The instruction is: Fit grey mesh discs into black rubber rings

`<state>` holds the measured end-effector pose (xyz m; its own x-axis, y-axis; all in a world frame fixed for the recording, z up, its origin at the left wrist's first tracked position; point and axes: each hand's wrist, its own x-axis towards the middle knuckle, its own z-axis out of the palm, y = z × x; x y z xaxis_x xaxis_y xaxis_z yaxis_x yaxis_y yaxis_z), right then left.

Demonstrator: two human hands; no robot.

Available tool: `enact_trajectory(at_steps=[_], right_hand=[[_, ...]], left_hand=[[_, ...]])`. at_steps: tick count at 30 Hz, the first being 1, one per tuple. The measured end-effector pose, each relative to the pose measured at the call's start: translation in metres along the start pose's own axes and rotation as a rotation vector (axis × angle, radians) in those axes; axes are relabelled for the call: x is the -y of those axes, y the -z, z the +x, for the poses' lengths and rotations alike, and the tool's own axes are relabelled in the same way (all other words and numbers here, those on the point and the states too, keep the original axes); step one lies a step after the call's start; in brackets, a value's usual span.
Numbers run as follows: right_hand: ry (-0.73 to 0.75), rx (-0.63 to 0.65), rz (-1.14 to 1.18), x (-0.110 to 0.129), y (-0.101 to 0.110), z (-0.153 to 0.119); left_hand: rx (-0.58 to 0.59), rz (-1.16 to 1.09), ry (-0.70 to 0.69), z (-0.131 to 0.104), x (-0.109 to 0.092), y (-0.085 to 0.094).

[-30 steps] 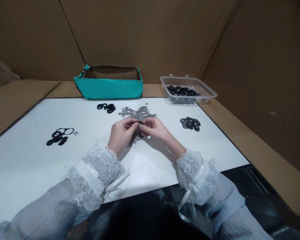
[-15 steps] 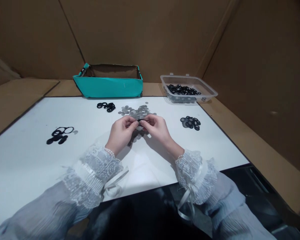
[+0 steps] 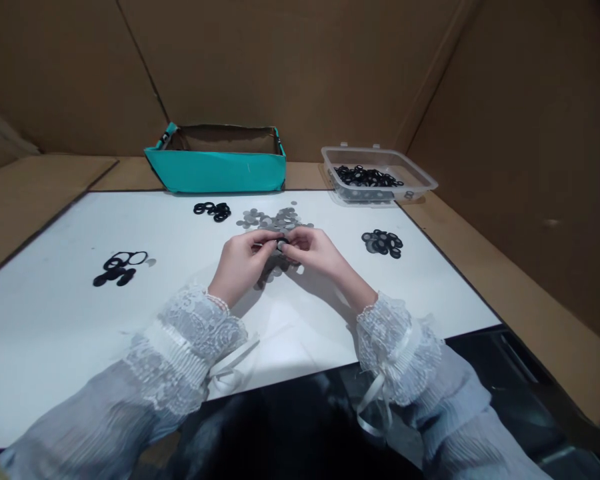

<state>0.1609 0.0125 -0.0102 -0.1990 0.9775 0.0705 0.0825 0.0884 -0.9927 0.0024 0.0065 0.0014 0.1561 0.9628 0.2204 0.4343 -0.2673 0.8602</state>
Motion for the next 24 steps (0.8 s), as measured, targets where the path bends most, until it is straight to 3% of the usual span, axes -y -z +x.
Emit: enact_trajectory(at_steps=[11, 19, 24], right_hand=[[-0.013, -0.041, -0.052, -0.001, -0.001, -0.001], [0.074, -0.2, -0.065, -0.003, -0.01, -0.003], [0.061, -0.051, -0.025, 0.0, -0.008, -0.001]], left_hand=[[0.052, -0.184, 0.125, 0.001, 0.0, 0.0], [-0.073, -0.087, 0.019, -0.003, 0.001, -0.005], [-0.132, 0.06, -0.16, -0.006, -0.002, -0.003]])
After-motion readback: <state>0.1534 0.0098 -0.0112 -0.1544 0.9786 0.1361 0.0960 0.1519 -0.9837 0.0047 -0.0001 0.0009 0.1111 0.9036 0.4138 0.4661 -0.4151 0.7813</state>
